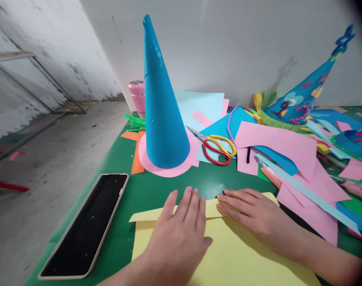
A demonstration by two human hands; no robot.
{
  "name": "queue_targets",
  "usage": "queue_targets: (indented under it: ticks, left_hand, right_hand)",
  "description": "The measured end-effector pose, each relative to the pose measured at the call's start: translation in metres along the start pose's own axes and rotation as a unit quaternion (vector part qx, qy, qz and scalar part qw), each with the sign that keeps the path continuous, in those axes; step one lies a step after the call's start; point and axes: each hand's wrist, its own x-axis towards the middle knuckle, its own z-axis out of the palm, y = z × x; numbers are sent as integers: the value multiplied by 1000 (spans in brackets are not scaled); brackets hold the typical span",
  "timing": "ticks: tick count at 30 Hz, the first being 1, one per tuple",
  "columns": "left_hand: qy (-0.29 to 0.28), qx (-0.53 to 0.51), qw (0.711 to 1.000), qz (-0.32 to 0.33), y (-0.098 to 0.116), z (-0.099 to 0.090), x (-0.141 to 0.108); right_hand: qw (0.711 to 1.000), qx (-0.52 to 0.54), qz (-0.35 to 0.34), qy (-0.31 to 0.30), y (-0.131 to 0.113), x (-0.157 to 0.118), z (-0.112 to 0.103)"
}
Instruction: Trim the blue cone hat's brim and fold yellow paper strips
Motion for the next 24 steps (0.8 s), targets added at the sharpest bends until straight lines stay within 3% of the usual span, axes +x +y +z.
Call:
queue_targets:
  ticks: [4, 11, 20, 24]
  left_hand:
    - [-77, -54, 995, 10, 15, 7, -1]
    - [-20, -59, 998, 5, 18, 14, -14]
    - [-73, -93, 993, -10, 18, 8, -15]
    - [-54, -87, 995, -4, 18, 10, -16]
  right_hand:
    - [1000, 13, 18, -5, -1, -3, 3]
    - [999, 15, 37, 1, -1, -4, 1]
    - [999, 4, 32, 10, -2, -4, 0]
    - [1000, 3, 26, 8, -2, -2, -3]
